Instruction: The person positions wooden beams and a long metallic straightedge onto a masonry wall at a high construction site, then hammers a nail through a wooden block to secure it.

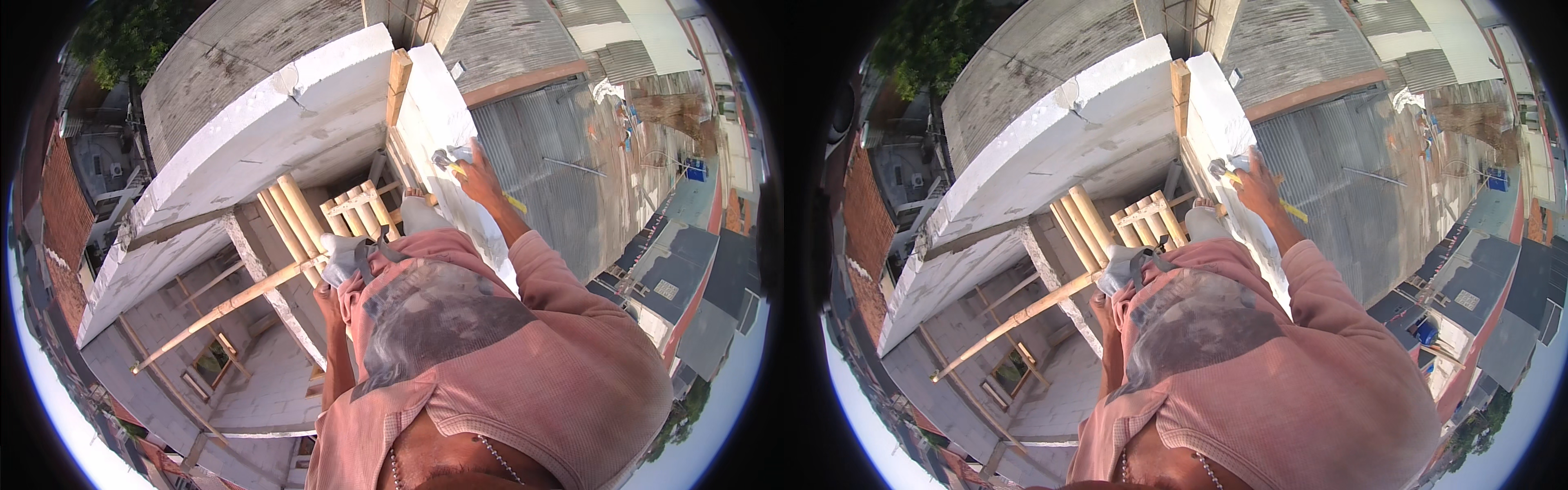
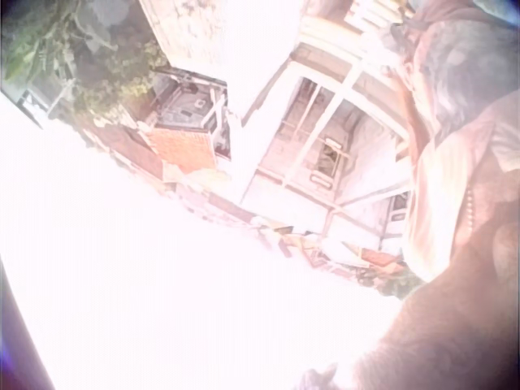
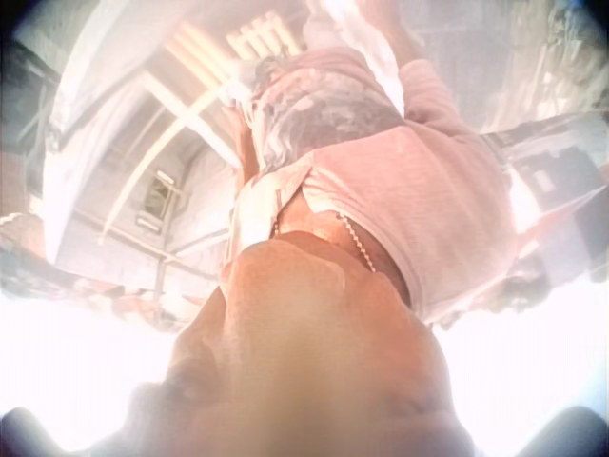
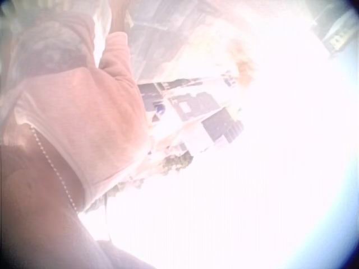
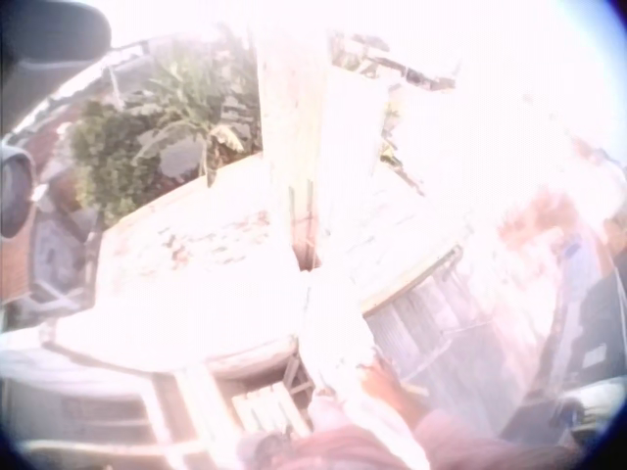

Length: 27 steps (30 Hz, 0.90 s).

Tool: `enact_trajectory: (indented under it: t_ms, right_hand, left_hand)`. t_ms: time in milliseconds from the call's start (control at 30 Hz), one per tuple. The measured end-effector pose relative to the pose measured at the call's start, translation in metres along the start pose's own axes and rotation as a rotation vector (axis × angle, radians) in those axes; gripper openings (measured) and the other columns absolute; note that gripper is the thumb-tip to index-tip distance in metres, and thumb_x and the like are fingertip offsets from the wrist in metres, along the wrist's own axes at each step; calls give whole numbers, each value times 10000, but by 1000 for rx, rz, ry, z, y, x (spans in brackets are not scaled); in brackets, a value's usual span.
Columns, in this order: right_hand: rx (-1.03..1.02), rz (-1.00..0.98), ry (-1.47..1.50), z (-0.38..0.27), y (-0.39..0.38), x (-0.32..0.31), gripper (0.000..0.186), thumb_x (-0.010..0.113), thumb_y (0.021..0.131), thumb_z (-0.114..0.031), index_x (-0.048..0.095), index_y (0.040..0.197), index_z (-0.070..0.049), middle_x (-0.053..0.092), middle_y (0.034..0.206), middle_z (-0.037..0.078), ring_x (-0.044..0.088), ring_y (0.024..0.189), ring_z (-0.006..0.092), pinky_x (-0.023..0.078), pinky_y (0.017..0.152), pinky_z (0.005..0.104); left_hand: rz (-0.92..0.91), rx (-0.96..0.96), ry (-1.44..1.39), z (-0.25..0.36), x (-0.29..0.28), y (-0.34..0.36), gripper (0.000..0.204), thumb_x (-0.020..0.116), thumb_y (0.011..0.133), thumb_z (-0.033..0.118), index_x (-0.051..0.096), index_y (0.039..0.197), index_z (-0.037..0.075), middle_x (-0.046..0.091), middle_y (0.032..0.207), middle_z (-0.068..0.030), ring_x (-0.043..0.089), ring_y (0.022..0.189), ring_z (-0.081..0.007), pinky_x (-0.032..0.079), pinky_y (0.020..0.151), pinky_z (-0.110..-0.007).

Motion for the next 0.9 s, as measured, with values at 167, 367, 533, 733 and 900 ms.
enact_trajectory:
  t_ms: [167,367,533,733,900]
  right_hand:
    - [17,-41,83,-2,2,4,318,654,917,-269,682,1111,-18,210,1536,323,299,1399,498,341,1118,516]
    - [-27,-50,37,-7,5,2,334,638,930,-280,674,1136,-19,192,1544,320,297,1397,501,341,1120,509]
    - [23,-180,63,-13,8,6,421,577,973,-322,620,1247,-6,131,1565,331,235,1429,494,292,1150,497]
    - [-29,-113,65,-13,5,1,380,619,950,-266,634,1200,20,187,1525,375,265,1411,504,304,1145,506]
    - [-57,-109,59,-17,6,10,379,630,944,-264,638,1201,15,202,1518,377,252,1413,513,294,1151,509]
  left_hand:
    - [-29,67,61,-6,6,17,122,694,881,167,696,878,45,679,783,13,625,730,-102,495,622,-274]
    - [-110,147,647,-14,18,49,150,686,874,197,691,881,47,677,789,-19,629,746,-146,496,653,-305]
    - [-26,220,978,-14,22,86,174,678,868,222,686,884,49,676,794,-46,632,760,-182,498,678,-332]
    - [-39,249,1075,-27,20,80,203,669,861,252,681,887,51,675,800,-78,635,777,-226,499,709,-363]
    - [-209,286,1241,-31,15,72,228,662,855,277,676,890,53,674,805,-105,638,791,-263,500,735,-390]
Point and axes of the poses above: each hand's wrist, its own y-axis towards the middle knuckle, its own x-axis out of the palm, z = x × y, the point moved 5 cm from there along y, towards the middle knuckle
